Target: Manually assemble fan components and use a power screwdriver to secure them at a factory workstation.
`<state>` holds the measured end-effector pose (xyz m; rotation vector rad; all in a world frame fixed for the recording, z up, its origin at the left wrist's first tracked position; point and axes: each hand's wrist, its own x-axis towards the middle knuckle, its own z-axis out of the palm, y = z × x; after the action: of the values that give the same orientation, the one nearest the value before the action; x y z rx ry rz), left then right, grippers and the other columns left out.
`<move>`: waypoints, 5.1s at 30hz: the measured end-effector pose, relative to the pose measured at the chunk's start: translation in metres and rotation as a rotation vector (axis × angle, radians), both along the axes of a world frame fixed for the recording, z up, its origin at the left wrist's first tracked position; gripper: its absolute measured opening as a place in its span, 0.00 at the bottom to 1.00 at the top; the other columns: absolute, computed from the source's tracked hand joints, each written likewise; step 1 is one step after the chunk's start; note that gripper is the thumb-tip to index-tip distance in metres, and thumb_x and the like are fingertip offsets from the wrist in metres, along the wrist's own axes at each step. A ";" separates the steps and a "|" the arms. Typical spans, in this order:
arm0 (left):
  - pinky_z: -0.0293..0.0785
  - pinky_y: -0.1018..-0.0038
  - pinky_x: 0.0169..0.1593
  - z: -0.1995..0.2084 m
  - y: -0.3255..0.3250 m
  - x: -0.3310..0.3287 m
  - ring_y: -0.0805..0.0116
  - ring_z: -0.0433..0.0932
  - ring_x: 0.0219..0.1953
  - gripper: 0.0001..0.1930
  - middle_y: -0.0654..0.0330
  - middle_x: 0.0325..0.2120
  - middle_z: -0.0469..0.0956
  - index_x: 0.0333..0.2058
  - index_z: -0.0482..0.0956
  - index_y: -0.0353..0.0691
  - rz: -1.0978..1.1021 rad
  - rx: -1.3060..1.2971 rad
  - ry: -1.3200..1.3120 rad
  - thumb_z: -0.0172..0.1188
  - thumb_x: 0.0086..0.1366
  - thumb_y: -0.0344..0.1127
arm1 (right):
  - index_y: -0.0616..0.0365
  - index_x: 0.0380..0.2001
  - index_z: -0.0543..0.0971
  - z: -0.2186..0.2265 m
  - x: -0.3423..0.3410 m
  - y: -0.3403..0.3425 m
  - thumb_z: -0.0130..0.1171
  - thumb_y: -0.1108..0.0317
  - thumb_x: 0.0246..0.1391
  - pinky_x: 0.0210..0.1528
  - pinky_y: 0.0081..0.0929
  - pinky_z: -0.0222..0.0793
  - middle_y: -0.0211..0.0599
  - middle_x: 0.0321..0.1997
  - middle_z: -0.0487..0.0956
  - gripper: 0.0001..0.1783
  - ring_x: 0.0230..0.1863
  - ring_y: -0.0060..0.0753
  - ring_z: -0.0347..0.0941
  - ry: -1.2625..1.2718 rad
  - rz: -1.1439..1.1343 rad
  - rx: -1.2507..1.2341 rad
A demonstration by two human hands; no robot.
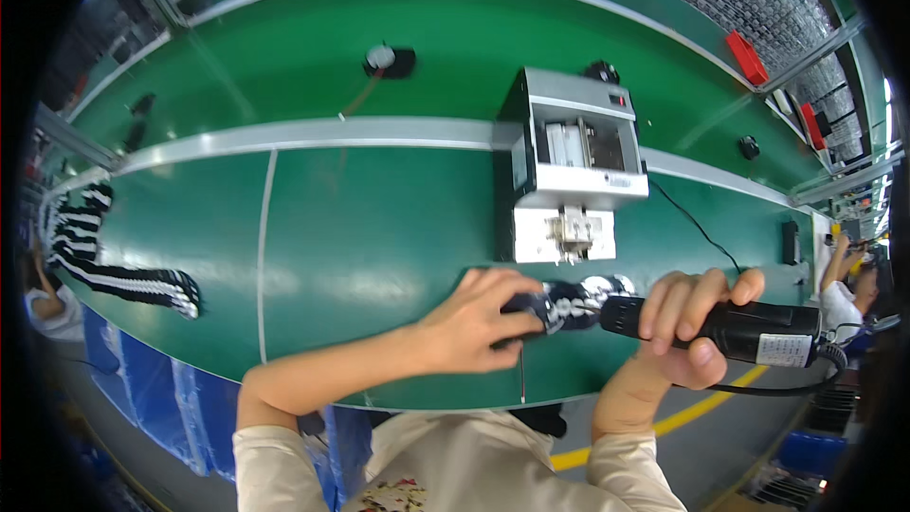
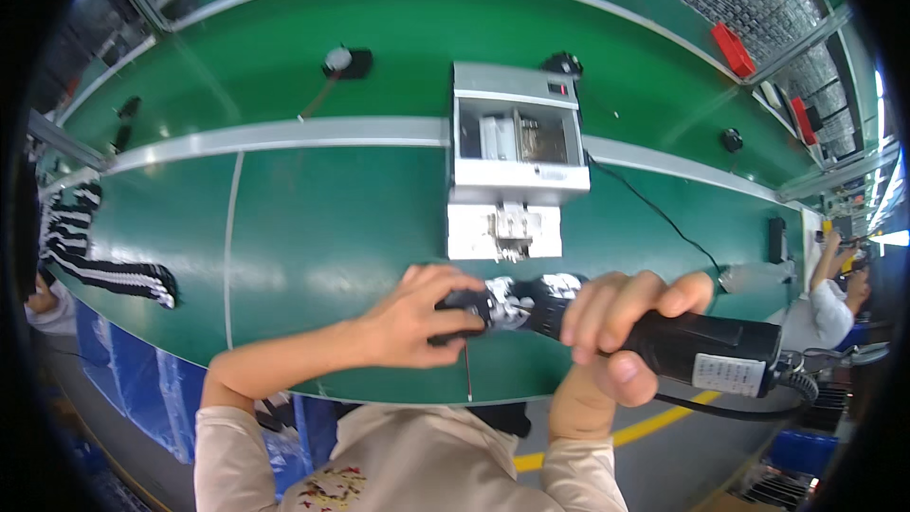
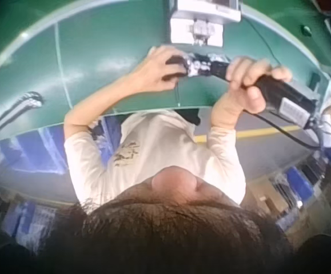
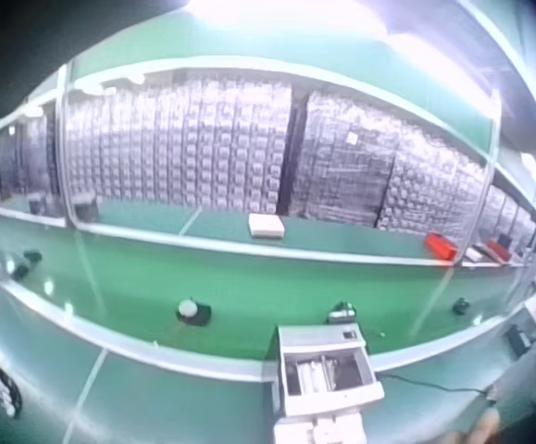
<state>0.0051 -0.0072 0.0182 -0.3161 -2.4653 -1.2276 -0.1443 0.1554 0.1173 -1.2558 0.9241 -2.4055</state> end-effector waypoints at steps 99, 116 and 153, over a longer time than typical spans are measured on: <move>0.74 0.60 0.53 -0.008 0.006 -0.011 0.51 0.73 0.54 0.17 0.55 0.48 0.71 0.42 0.83 0.48 -0.006 -0.136 -0.074 0.69 0.52 0.29 | 0.64 0.49 0.64 0.008 -0.030 -0.058 0.53 0.84 0.44 0.21 0.20 0.66 0.37 0.21 0.72 0.25 0.17 0.22 0.68 0.029 -0.147 0.157; 0.75 0.61 0.50 -0.011 0.002 -0.007 0.53 0.74 0.50 0.11 0.55 0.46 0.72 0.39 0.83 0.44 0.024 -0.089 0.008 0.64 0.56 0.30 | 0.57 0.44 0.60 -0.015 0.015 -0.025 0.62 0.80 0.47 0.24 0.28 0.69 0.36 0.26 0.68 0.25 0.20 0.27 0.67 -0.064 -0.037 0.240; 0.75 0.61 0.50 -0.010 0.002 -0.006 0.53 0.74 0.50 0.12 0.56 0.47 0.71 0.39 0.83 0.45 0.006 -0.112 0.012 0.66 0.54 0.30 | 0.57 0.49 0.63 0.013 -0.020 -0.066 0.53 0.78 0.45 0.19 0.27 0.66 0.35 0.22 0.67 0.25 0.13 0.25 0.62 0.050 -0.220 0.269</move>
<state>-0.0012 -0.0056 0.0081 -0.3443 -2.5275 -1.0842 -0.1641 0.0893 0.1303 -1.1710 1.4130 -2.3136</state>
